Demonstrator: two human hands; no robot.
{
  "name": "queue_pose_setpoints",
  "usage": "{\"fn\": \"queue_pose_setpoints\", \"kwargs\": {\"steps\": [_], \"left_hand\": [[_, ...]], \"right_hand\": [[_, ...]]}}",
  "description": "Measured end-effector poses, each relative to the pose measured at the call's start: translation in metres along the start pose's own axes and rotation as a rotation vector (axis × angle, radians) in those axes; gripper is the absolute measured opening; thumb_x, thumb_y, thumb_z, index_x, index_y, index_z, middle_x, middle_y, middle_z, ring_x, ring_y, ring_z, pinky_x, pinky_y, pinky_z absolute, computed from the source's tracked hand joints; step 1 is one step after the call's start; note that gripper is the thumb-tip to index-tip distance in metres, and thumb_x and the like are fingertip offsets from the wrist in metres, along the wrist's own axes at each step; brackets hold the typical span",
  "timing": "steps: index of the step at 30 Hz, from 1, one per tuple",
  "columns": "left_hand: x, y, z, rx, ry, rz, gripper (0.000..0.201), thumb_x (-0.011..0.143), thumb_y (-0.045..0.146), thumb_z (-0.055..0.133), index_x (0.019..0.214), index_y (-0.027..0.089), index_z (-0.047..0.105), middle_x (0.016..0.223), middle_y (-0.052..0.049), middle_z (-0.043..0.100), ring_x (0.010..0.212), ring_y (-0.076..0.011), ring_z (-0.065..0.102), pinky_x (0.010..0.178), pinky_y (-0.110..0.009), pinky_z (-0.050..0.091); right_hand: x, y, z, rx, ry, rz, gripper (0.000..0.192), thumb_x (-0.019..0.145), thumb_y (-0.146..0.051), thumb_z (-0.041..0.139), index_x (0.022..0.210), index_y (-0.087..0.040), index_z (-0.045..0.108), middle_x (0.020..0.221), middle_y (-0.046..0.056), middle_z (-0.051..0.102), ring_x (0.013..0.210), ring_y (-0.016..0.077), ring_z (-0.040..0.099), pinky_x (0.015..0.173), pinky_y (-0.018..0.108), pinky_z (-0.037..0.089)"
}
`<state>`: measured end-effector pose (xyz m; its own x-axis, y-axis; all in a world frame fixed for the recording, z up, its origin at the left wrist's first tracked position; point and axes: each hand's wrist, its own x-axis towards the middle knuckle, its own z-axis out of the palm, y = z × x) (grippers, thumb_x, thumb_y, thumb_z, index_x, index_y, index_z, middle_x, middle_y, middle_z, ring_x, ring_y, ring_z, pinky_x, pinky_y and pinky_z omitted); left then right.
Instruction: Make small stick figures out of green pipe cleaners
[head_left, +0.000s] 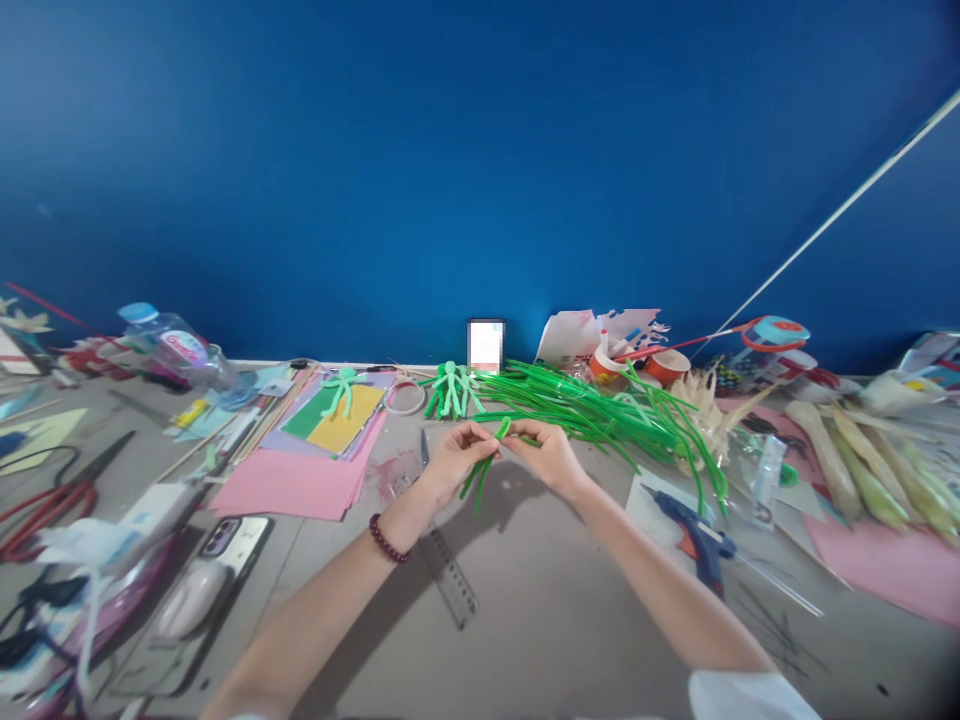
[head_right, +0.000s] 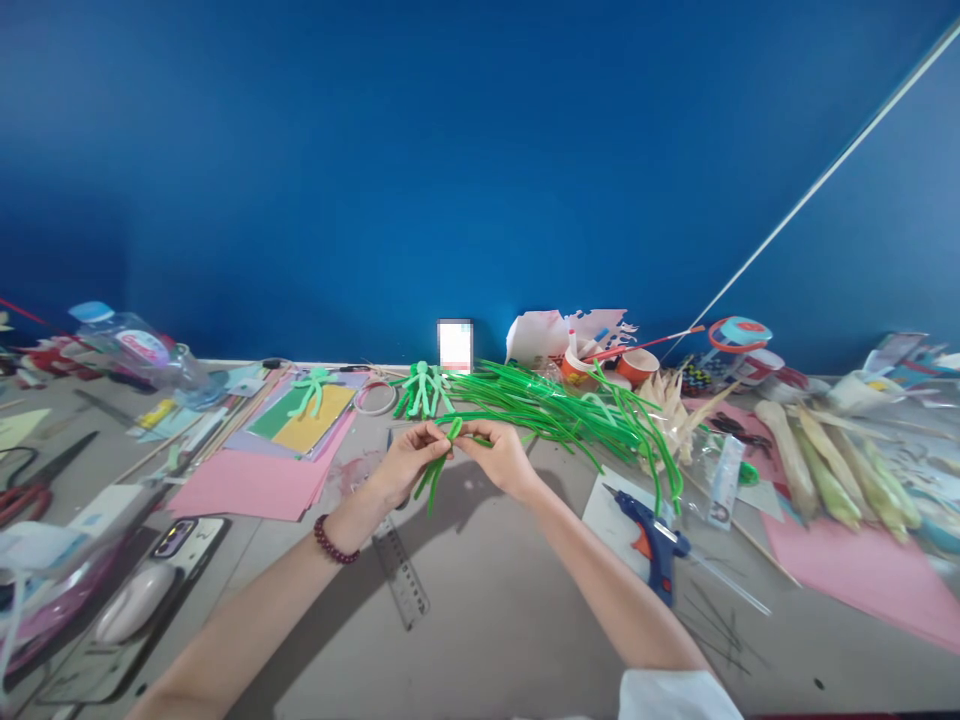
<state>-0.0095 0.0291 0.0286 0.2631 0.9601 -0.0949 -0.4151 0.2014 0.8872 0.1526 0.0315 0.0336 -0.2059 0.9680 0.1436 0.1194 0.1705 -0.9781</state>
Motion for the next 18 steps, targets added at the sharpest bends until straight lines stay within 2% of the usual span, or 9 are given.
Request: {"fn": "queue_pose_setpoints", "kwargs": {"steps": [3,6,10,13,15,18], "left_hand": [[0.002,-0.002,0.002,0.079,0.077,0.066,0.029,0.051,0.023,0.082,0.076,0.016,0.068,0.064,-0.001,0.066,0.06,-0.0125,0.061,0.063,-0.024,0.047],[0.001,-0.006,0.002,0.244,0.145,0.125,0.029,0.056,0.024,0.079,0.082,0.014,0.07,0.078,-0.006,0.071,0.069,-0.0156,0.063,0.067,-0.026,0.049],[-0.002,-0.011,0.001,0.49,0.201,0.33,0.02,0.064,0.029,0.074,0.079,0.016,0.071,0.081,-0.007,0.07,0.074,-0.0175,0.063,0.069,-0.028,0.051],[-0.003,-0.015,0.002,0.528,0.192,0.439,0.015,0.07,0.03,0.069,0.079,0.017,0.071,0.084,-0.006,0.069,0.077,-0.0175,0.063,0.071,-0.028,0.051],[-0.003,-0.016,0.003,0.442,0.176,0.38,0.017,0.071,0.029,0.069,0.083,0.017,0.07,0.085,-0.006,0.068,0.075,-0.0163,0.063,0.071,-0.028,0.052],[-0.001,-0.015,0.005,0.236,0.173,0.212,0.024,0.066,0.028,0.073,0.085,0.016,0.067,0.076,-0.003,0.068,0.065,-0.0129,0.063,0.067,-0.027,0.052]], "right_hand": [[0.001,0.004,0.004,0.076,0.029,0.065,0.023,0.07,-0.038,0.064,0.079,-0.017,0.068,0.073,0.002,0.067,0.066,0.0153,0.06,0.06,0.025,0.046],[0.0,0.004,0.008,0.119,0.057,0.135,0.027,0.069,-0.041,0.064,0.078,-0.016,0.068,0.06,0.0,0.06,0.055,0.012,0.052,0.05,0.022,0.039],[-0.001,0.005,0.011,0.169,0.101,0.207,0.031,0.066,-0.045,0.067,0.077,-0.015,0.066,0.051,-0.004,0.05,0.044,0.0067,0.036,0.041,0.021,0.025],[-0.002,0.008,0.012,0.212,0.119,0.241,0.034,0.064,-0.047,0.069,0.076,-0.015,0.064,0.05,-0.006,0.044,0.041,0.0042,0.026,0.039,0.021,0.017],[-0.002,0.009,0.012,0.253,0.116,0.27,0.036,0.063,-0.048,0.07,0.075,-0.015,0.064,0.048,-0.007,0.041,0.04,0.0032,0.022,0.039,0.021,0.013],[-0.001,0.01,0.013,0.375,0.095,0.331,0.036,0.061,-0.048,0.072,0.072,-0.015,0.06,0.043,-0.01,0.032,0.038,0.0022,0.017,0.038,0.02,0.009]]}}
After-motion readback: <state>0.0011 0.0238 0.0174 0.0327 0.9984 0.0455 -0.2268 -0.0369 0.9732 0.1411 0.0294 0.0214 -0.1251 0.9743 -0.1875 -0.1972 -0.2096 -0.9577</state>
